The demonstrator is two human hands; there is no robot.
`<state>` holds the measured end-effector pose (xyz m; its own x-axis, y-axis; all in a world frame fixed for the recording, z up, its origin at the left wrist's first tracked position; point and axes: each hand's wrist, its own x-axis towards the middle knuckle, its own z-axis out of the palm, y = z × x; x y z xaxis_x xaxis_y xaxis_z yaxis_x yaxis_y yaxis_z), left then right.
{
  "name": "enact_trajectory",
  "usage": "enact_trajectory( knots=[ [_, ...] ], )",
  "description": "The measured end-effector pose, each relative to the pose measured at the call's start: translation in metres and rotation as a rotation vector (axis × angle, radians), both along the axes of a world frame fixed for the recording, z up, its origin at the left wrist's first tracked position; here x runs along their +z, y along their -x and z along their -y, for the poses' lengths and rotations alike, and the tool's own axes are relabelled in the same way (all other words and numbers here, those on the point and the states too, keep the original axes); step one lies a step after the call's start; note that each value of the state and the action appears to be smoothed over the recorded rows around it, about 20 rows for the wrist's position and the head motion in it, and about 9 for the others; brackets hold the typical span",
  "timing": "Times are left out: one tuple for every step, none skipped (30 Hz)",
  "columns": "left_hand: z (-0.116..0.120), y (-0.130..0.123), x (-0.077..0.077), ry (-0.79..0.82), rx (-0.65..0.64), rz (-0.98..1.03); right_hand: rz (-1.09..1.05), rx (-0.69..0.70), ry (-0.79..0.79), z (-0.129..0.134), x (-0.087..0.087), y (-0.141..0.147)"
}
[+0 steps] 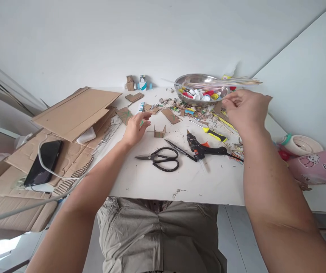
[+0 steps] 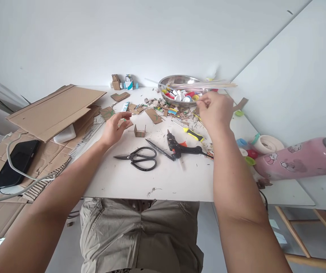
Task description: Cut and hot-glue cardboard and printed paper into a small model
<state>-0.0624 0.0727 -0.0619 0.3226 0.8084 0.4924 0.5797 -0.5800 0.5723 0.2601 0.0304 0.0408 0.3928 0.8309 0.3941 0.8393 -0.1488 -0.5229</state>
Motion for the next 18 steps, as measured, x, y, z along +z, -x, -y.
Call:
enact_trajectory(
  knots=[
    [0.0, 0.0, 0.001, -0.01, 0.036, 0.044, 0.028, 0.023, 0.033, -0.001, -0.004, 0.002],
    [0.0, 0.0, 0.002, -0.008, 0.076, 0.085, 0.07, 0.046, 0.059, -0.003, -0.009, 0.002],
    [0.001, 0.0, 0.004, 0.007, 0.115, 0.122, 0.116, 0.078, 0.076, -0.005, -0.015, 0.002],
    [0.002, -0.001, 0.005, 0.03, 0.15, 0.156, 0.157, 0.12, 0.083, -0.007, -0.02, 0.0],
    [0.002, -0.002, 0.007, 0.061, 0.178, 0.185, 0.185, 0.162, 0.075, -0.009, -0.026, -0.002],
    [0.003, -0.002, 0.009, 0.091, 0.196, 0.208, 0.2, 0.207, 0.061, -0.01, -0.031, -0.005],
    [0.004, -0.003, 0.01, 0.116, 0.206, 0.226, 0.205, 0.246, 0.044, -0.012, -0.035, -0.007],
    [0.004, -0.004, 0.012, 0.135, 0.209, 0.239, 0.207, 0.273, 0.029, -0.013, -0.039, -0.009],
    [0.005, -0.004, 0.013, 0.145, 0.207, 0.249, 0.208, 0.286, 0.014, -0.013, -0.042, -0.01],
    [0.005, -0.005, 0.015, 0.148, 0.202, 0.255, 0.211, 0.292, 0.001, -0.013, -0.044, -0.01],
    [0.006, -0.005, 0.016, 0.146, 0.196, 0.258, 0.215, 0.294, -0.008, -0.013, -0.045, -0.01],
    [0.007, -0.005, 0.017, 0.14, 0.191, 0.257, 0.22, 0.296, -0.009, -0.013, -0.045, -0.01],
    [0.007, -0.005, 0.017, 0.133, 0.187, 0.252, 0.225, 0.293, 0.0, -0.013, -0.045, -0.01],
    [0.008, -0.005, 0.018, 0.124, 0.186, 0.243, 0.23, 0.288, 0.019, -0.014, -0.044, -0.01],
    [0.009, -0.005, 0.018, 0.115, 0.186, 0.234, 0.234, 0.281, 0.046, -0.015, -0.042, -0.011],
    [0.01, -0.004, 0.018, 0.106, 0.186, 0.22, 0.235, 0.276, 0.074, -0.017, -0.04, -0.013],
    [0.01, -0.004, 0.018, 0.092, 0.187, 0.205, 0.234, 0.272, 0.097, -0.02, -0.037, -0.015],
    [0.01, -0.003, 0.018, 0.077, 0.187, 0.184, 0.232, 0.269, 0.111, -0.025, -0.034, -0.018]
  ],
)
